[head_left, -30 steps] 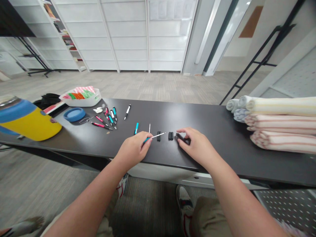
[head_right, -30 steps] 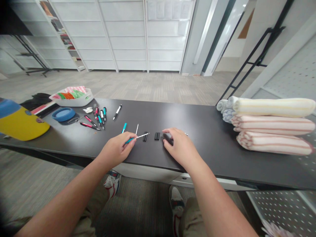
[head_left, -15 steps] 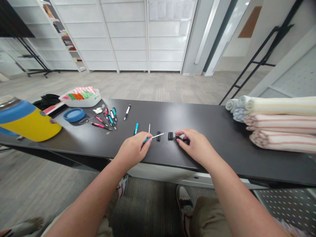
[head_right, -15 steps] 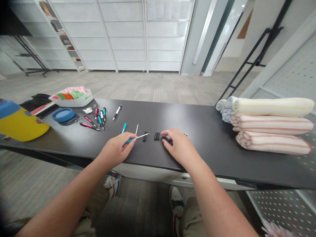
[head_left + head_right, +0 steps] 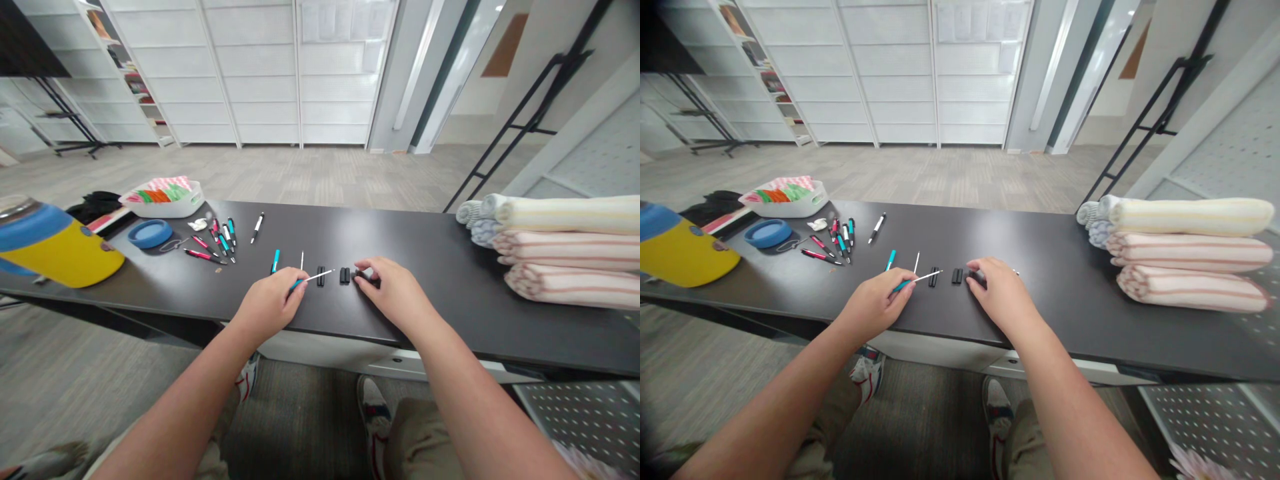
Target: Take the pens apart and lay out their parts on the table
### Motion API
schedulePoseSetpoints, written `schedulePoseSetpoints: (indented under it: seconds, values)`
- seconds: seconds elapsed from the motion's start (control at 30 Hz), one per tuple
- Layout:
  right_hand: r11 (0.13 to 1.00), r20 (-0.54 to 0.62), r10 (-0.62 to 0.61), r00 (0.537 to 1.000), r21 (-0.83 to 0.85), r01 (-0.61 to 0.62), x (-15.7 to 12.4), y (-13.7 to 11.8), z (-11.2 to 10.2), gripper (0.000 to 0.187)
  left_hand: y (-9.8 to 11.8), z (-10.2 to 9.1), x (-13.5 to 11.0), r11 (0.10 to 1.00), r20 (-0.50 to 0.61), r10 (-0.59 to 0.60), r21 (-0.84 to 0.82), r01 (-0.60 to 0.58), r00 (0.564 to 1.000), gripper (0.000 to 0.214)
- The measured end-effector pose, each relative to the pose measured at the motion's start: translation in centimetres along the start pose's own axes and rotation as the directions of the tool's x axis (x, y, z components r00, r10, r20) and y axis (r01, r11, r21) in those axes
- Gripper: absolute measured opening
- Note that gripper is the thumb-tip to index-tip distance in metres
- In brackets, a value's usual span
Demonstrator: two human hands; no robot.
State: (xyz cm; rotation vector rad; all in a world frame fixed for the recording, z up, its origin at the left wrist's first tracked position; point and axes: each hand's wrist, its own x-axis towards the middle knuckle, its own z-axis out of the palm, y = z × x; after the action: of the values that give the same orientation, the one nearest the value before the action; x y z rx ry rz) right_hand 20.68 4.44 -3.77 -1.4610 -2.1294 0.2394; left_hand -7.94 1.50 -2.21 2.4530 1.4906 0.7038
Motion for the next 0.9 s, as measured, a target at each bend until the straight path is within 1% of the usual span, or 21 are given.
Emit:
schedulePoseSetpoints:
  seconds: [0.23, 0.37, 0.47, 0.6, 0.73, 0.9]
  values:
    - [1.0, 0.008, -0.012, 1.0, -0.003, 0.012, 0.3, 0.0, 0.2, 0.019, -0.3, 0.2, -0.1, 1.0, -0.004, -0.003, 0.008, 0.003, 1.0, 0.024]
    - [0.999, 0.0, -0.04, 0.999, 0.013, 0.04, 0.4, 0.1, 0.4, 0.022, -0.3, 0.3, 0.0, 1.0, -0.003, 0.001, 0.004, -0.001, 1.0, 0.024]
    - [0.998, -0.007, -0.056, 0.998, 0.032, 0.057, 0.4, 0.2, 0.5, 0.021, -0.2, 0.3, 0.1, 1.0, -0.006, 0.0, 0.001, 0.0, 1.0, 0.024]
    - [0.998, 0.009, -0.056, 0.998, 0.042, 0.056, 0.2, 0.2, 0.1, 0.02, -0.2, 0.2, 0.2, 1.0, 0.001, -0.009, 0.004, 0.009, 1.0, 0.024]
    - [0.999, 0.044, -0.031, 0.999, 0.036, 0.029, 0.0, 0.1, -0.5, 0.021, -0.3, 0.3, 0.1, 1.0, 0.007, -0.009, 0.003, 0.009, 1.0, 0.023]
    - [0.999, 0.053, -0.02, 0.998, 0.035, 0.018, -0.1, -0.1, -0.9, 0.021, -0.3, 0.3, 0.0, 1.0, -0.004, 0.005, 0.003, -0.005, 1.0, 0.023]
